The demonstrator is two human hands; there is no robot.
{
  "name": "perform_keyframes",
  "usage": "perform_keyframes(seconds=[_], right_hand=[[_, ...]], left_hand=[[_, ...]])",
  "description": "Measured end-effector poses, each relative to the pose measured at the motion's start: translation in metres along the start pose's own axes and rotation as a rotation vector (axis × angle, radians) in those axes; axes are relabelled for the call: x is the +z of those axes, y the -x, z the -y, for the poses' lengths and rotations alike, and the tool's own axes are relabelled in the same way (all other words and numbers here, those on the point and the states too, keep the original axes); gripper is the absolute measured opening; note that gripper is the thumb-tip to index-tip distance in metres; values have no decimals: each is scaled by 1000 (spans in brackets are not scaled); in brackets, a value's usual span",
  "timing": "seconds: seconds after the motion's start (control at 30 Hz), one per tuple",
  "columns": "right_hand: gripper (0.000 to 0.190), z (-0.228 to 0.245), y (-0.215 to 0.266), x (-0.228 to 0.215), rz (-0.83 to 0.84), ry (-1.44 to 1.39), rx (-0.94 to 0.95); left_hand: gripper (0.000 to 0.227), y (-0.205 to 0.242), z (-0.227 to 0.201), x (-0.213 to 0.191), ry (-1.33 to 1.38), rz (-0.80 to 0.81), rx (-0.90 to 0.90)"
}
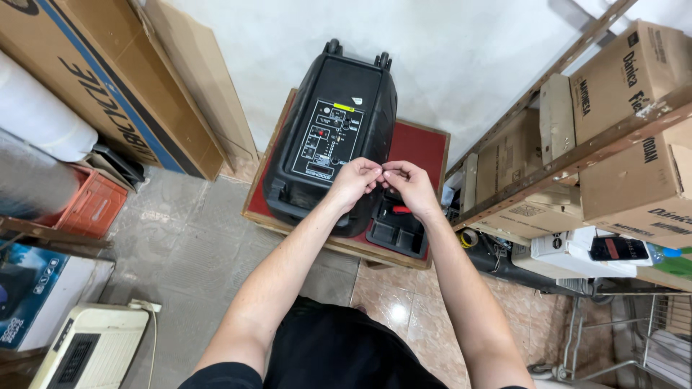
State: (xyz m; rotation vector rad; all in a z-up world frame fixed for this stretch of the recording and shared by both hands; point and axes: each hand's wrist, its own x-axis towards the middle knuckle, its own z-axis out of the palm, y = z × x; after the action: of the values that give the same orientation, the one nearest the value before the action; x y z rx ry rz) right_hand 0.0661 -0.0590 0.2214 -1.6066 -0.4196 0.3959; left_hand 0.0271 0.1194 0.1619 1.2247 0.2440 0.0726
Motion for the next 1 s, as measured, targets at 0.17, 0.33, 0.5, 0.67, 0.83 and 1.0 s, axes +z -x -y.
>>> perform_keyframes(seconds=[0.17, 0.33, 0.5, 0.67, 0.83, 1.0], right_hand=[[25, 16, -31, 35, -52, -71, 8], [22, 29, -64, 70, -67, -86, 1], [22, 19, -116, 77, -127, 198, -71], [17, -9, -184, 47, -255, 645, -154], [16, -29, -233, 31, -191, 838, -76], [13, -15, -243, 29, -81, 986, -63]], left_hand=[[25, -8, -49, -33, -65, 92, -14], [25, -23, -80, -65, -106, 89, -16], [20, -71, -90, -109, -524, 35, 136], [25, -93, -108, -146, -998, -48, 377], [27, -119, -54, -179, -1066, -120, 595], [21, -110, -75, -184, -782, -139, 635]])
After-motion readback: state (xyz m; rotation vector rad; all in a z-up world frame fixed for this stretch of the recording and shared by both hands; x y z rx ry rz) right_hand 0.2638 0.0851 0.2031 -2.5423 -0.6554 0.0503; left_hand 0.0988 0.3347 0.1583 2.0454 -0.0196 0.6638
